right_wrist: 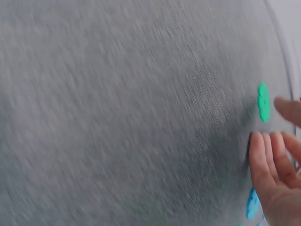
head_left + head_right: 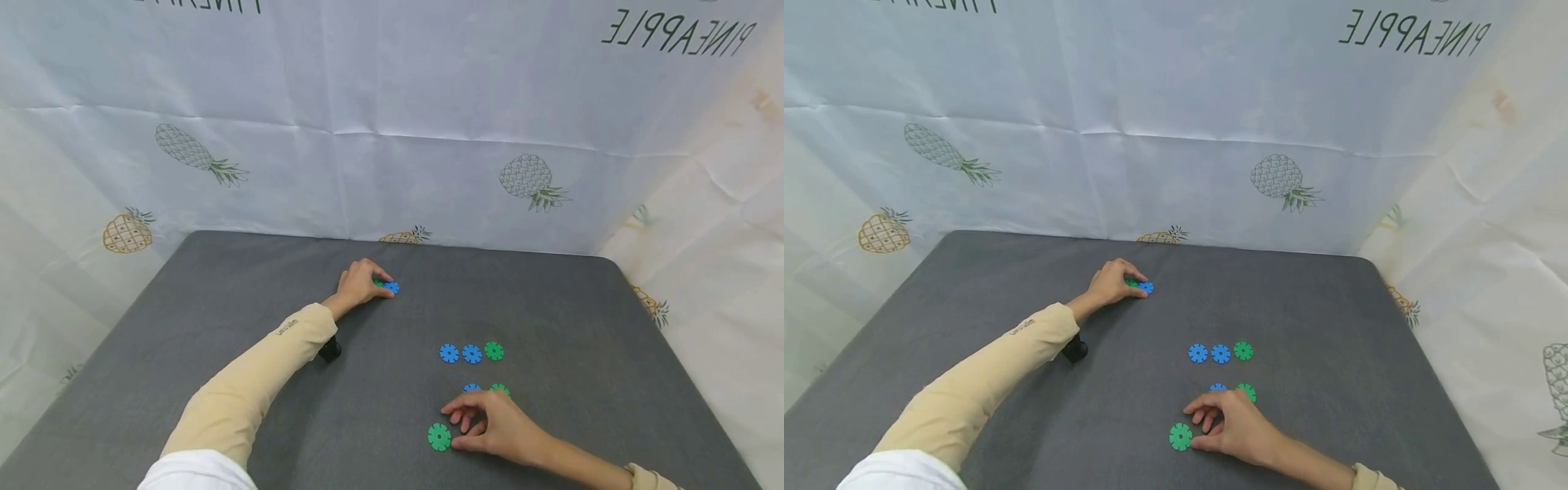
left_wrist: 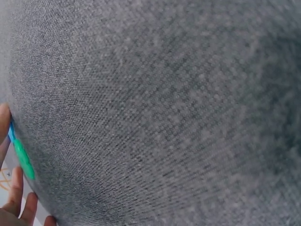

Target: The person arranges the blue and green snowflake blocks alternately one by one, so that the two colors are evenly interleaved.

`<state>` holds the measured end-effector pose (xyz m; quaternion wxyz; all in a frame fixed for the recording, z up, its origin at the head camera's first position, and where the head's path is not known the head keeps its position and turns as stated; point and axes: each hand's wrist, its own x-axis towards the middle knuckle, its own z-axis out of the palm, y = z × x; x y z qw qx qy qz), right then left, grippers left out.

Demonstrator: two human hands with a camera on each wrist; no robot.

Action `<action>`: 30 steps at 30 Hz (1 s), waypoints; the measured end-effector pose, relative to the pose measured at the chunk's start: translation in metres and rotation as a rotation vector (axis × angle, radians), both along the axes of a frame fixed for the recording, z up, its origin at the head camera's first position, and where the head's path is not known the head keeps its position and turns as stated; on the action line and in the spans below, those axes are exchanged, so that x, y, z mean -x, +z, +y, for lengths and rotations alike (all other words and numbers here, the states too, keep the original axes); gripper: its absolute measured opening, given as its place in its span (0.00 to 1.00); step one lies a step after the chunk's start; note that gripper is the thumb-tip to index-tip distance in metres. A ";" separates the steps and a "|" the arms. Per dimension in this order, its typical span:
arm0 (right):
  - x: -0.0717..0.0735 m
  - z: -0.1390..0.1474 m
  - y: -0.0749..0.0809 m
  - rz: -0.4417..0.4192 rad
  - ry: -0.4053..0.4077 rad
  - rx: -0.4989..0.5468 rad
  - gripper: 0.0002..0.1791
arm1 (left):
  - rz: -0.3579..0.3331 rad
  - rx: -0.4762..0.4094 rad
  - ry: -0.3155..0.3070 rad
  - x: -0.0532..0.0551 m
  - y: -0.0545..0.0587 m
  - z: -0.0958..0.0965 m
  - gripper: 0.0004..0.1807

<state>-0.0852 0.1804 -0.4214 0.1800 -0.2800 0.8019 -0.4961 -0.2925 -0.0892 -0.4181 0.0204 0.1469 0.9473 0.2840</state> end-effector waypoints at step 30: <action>-0.005 -0.007 -0.008 0.147 -0.097 -0.080 0.16 | -0.137 0.035 0.062 0.007 0.008 0.008 0.14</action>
